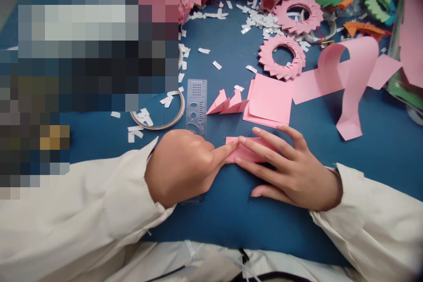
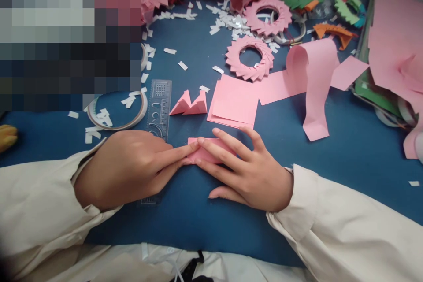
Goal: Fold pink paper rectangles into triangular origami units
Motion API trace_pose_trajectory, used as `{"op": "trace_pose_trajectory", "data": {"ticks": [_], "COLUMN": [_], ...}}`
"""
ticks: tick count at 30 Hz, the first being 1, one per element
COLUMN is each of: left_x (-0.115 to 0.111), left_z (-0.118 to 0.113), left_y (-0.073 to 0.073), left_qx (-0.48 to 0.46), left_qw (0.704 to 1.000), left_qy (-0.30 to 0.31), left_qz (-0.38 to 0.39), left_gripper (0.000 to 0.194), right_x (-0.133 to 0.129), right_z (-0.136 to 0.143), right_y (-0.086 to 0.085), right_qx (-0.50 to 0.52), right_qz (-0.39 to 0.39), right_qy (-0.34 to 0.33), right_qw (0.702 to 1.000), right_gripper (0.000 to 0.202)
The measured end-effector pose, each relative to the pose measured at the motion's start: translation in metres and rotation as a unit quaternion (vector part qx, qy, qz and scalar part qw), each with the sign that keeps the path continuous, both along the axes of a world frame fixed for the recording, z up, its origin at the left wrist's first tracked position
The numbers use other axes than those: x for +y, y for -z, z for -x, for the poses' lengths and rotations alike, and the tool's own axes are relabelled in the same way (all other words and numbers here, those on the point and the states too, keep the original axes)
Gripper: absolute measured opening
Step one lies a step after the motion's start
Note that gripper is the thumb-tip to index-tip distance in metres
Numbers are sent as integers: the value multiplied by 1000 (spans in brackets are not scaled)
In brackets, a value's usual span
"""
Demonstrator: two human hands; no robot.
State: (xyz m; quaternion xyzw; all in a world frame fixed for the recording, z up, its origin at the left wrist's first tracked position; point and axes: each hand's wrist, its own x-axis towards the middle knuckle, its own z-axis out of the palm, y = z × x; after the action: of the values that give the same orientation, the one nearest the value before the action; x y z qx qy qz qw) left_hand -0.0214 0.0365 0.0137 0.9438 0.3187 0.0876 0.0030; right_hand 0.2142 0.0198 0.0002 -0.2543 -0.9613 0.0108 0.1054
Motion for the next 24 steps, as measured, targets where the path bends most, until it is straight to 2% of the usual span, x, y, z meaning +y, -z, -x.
{"op": "trace_pose_trajectory", "data": {"ticks": [9,17,24], "left_x": [1,1,3], "left_z": [0,1,-1], "left_y": [-3,-1,-2], "left_qx": [18,6,7], "left_qw": [999,1000,1000], "left_qy": [-9,-7,-8], "left_qz": [30,6,20], "left_gripper": [28,27,27], "right_x": [0,0,-1], "right_z": [1,2,2], "right_y": [-4,-4,-6], "right_qx": [15,21,17], "right_qz": [-2,1,2], "right_qy": [5,9,11], "right_qw": [1000,1000,1000], "right_gripper": [45,41,39]}}
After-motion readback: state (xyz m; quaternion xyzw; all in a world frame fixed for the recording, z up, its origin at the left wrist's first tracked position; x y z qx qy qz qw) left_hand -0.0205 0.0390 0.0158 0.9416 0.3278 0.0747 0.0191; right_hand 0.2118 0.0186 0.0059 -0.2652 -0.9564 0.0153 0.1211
